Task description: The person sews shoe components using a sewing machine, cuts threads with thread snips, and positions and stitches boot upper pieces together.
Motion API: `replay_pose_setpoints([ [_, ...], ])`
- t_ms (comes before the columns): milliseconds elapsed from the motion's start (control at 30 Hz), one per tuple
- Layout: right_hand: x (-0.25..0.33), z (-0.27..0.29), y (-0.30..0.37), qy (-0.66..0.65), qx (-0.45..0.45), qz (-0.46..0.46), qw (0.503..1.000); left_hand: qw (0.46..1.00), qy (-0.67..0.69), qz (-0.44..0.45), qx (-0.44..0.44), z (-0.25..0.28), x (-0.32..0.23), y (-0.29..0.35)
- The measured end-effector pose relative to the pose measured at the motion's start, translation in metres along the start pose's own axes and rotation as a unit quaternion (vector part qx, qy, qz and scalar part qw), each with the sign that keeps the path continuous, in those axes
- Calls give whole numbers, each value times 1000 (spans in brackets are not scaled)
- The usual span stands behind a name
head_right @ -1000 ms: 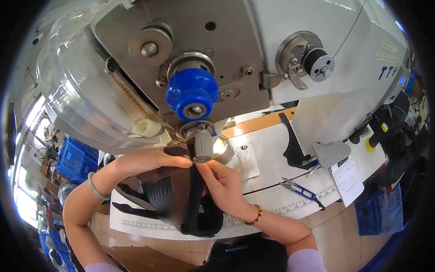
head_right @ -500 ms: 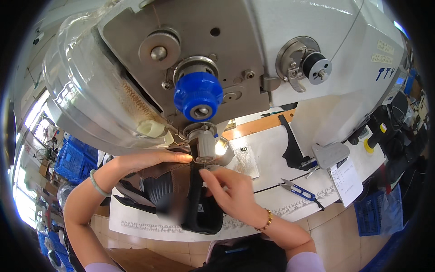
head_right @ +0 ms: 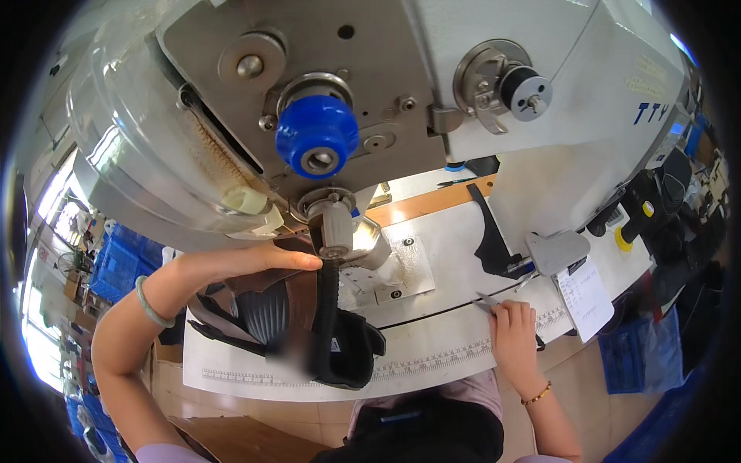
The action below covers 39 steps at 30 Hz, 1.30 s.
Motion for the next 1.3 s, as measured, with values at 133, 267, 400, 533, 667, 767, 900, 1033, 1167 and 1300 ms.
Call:
replay_pose_setpoints([
  [133, -12, 6, -9, -40, -18, -31, 999, 997, 70, -30, 1, -3, 1, -2],
  [267, -11, 2, -15, -40, 13, 26, 999, 996, 71, -45, 17, -10, 3, -12],
  [400, 52, 49, -72, -226, -9, 24, 974, 993, 61, -101, 12, -5, -7, -9],
  [533, 113, 74, -117, -182, -58, 119, 974, 999, 14, -48, 21, -6, -15, 4],
  [667, 126, 65, -133, -212, -24, 156, 964, 996, 55, -50, 58, -14, -14, 1],
  [767, 132, 64, -139, -207, -28, 193, 959, 994, 33, -90, 49, -12, -16, -3],
  [900, 140, 64, -142, -194, -32, 208, 958, 998, 28, -16, 62, -12, 3, -8],
  [1033, 143, 67, -146, -175, -28, 216, 960, 997, 58, 42, 31, -9, 6, -5],
  [1167, 147, 59, -150, -164, -35, 286, 944, 993, 91, -60, 53, -9, 8, -16],
  [1300, 158, 65, -142, -82, -97, 409, 904, 996, 74, -37, 44, -5, 15, -19],
])
Point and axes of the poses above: each hand's wrist, its own y-axis away from the middle knuckle, its own z-axis out of the back of the hand, x = y × z, the point moved 10 cm from there along -y, towards the middle knuckle, and after that the axes turned 3 degrees about -x, right-handed, at the moved point
